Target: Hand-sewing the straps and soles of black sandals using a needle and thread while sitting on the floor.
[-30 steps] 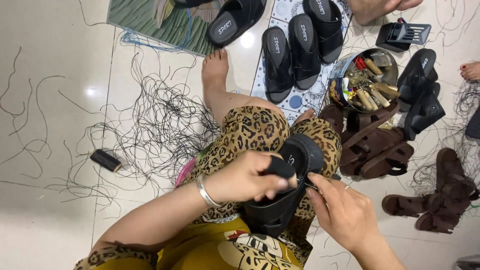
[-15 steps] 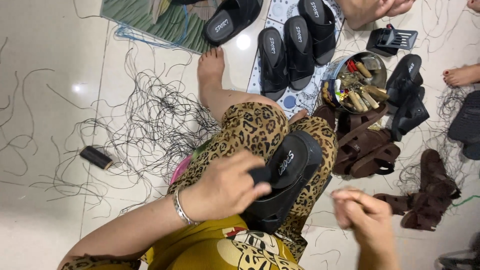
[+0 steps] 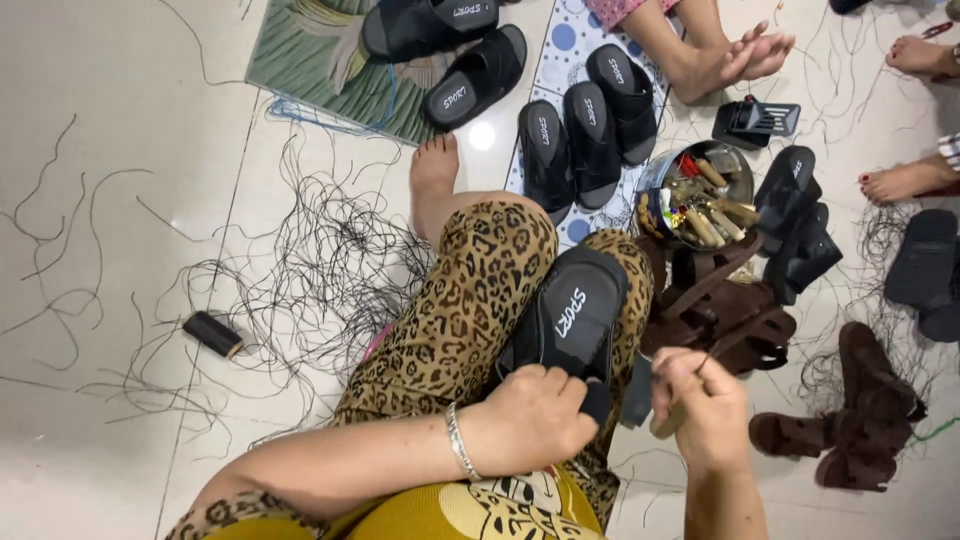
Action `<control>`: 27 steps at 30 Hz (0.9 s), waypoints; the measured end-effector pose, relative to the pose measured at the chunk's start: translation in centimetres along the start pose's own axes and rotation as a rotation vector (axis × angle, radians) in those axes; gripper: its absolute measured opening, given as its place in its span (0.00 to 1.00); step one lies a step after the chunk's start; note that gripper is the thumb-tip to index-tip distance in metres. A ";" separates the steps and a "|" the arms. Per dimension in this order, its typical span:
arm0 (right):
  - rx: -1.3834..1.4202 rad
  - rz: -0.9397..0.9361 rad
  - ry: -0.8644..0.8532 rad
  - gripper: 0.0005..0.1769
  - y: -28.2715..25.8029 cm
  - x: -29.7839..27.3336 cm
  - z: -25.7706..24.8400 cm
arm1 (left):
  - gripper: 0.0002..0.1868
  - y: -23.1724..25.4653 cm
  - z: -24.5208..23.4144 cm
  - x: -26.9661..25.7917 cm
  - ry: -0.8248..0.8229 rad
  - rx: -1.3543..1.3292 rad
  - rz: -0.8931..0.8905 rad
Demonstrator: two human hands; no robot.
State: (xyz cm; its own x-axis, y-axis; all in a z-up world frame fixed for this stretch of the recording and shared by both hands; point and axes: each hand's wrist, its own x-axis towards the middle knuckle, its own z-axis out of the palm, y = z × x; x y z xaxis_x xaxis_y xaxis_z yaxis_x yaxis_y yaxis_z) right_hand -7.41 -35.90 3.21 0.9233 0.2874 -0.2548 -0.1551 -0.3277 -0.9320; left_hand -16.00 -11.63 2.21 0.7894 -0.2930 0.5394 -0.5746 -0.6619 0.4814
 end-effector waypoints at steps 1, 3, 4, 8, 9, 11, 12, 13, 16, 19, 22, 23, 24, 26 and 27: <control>0.226 0.106 0.066 0.11 0.8 0.0 -0.3 | 0.18 0.1 0.3 -0.2 -0.060 0.005 -0.008; 0.457 0.206 0.142 0.13 1.7 0.1 -0.6 | 0.18 -0.7 -0.7 0.2 -0.122 0.011 -0.005; 0.374 0.238 0.170 0.11 1.8 -0.1 -0.6 | 0.13 -1.4 -2.1 0.7 -0.194 -0.193 -0.129; -0.093 0.438 0.321 0.08 -3.1 -1.7 2.3 | 0.17 -5.1 -6.6 0.1 0.060 -0.454 -0.556; -0.091 0.447 0.346 0.08 -2.4 -2.2 2.1 | 0.17 -5.4 -6.4 -0.5 0.045 -0.472 -0.542; -0.175 0.329 0.278 0.11 -1.0 -2.6 2.5 | 0.19 -6.5 -6.8 -2.0 -0.105 -0.103 -0.364; -0.160 0.306 0.280 0.11 -0.4 -2.5 3.0 | 0.19 -6.4 -6.0 -2.8 -0.098 -0.082 -0.348; -0.282 0.291 0.208 0.19 0.3 -2.5 3.7 | 0.10 -6.4 -5.3 -3.8 -0.127 0.062 -0.230; -0.531 -0.074 0.173 0.21 3.6 -3.2 4.8 | 0.20 -6.2 -3.8 -4.6 -0.106 0.234 -0.071; -0.687 -0.488 0.233 0.11 5.3 -3.0 5.2 | 0.20 -6.2 -2.6 -4.5 -0.004 0.294 0.013; -0.719 -0.513 0.282 0.06 5.0 -2.6 5.3 | 0.13 -6.6 -1.9 -4.7 0.051 0.304 0.134; -0.719 -0.494 0.300 0.06 4.8 -2.5 5.3 | 0.12 -6.7 -1.7 -4.9 0.074 0.287 0.212; -0.714 -0.490 0.306 0.06 3.9 -3.0 5.4 | 0.12 -6.5 -1.8 -5.2 0.068 0.287 0.219; -0.549 -0.488 0.242 0.13 2.1 -3.6 5.5 | 0.10 -6.2 -1.9 -5.7 -0.020 0.159 0.168; -0.541 -0.492 0.248 0.13 2.6 -3.8 5.4 | 0.10 -6.6 -1.5 -6.9 -0.024 0.164 0.175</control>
State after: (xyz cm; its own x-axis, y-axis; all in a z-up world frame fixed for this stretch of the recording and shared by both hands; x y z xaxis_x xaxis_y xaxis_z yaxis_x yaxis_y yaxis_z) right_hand -13.23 -33.05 0.35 0.9032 0.3247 0.2807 0.4278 -0.6273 -0.6508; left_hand -17.96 -4.20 -3.59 0.6868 -0.4282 0.5874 -0.6619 -0.7024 0.2618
